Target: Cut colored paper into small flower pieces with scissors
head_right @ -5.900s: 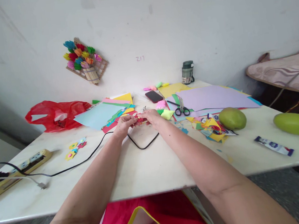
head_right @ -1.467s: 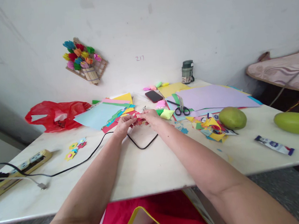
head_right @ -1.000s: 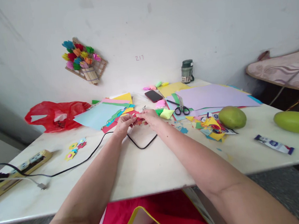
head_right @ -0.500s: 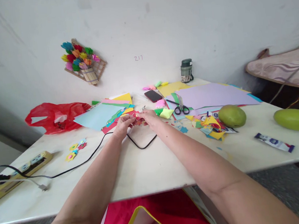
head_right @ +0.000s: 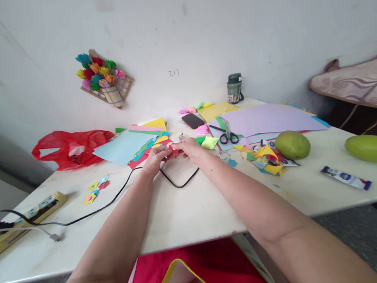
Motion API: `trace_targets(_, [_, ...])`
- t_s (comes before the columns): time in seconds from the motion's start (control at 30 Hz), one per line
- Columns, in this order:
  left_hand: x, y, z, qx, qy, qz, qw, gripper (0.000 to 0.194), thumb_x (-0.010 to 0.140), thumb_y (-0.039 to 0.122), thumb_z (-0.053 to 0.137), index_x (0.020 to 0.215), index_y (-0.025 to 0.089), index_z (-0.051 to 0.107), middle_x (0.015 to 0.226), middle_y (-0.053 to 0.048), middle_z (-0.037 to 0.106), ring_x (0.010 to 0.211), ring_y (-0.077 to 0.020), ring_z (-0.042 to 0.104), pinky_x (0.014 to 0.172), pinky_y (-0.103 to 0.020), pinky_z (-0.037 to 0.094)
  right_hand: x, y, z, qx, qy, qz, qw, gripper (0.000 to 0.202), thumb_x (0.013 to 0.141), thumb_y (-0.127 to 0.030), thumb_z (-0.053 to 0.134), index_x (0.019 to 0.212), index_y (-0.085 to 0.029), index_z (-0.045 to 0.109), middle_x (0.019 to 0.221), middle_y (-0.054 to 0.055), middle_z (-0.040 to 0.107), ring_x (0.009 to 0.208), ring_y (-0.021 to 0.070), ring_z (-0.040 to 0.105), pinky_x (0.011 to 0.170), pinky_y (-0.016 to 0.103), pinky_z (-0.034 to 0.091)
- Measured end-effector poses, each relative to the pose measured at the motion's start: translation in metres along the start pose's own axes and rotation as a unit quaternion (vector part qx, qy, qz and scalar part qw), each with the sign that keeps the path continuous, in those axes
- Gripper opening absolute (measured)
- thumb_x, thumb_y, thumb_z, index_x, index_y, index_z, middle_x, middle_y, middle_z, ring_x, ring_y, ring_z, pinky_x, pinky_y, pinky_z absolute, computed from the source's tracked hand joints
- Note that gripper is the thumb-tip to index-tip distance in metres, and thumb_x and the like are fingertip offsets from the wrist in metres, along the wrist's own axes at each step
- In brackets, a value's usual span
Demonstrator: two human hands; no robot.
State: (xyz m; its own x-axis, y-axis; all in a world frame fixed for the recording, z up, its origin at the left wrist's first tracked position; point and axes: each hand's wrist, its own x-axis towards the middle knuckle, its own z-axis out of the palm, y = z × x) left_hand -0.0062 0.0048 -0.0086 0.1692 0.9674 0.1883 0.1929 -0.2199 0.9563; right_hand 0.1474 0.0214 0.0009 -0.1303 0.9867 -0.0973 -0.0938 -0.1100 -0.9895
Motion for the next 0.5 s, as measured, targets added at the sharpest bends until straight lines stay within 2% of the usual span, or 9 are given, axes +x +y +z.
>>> trace_targets(0.5, [0.0005,-0.0016,0.0000,0.003,-0.007,0.027,1.000,0.031,0.066,0.045,0.068,0.059,0.015,0.061,0.058,-0.003,0.062,0.052,-0.0102,0.045,0.055,-0.025,0.035,0.0062,0.0042,-0.0014,0.006,-0.017,-0.002,1.000,0.025,0.065,-0.020,0.077,0.057,-0.016,0.054,0.051,-0.001,0.061,0.048,0.0097,0.056,0.040,0.020,0.031])
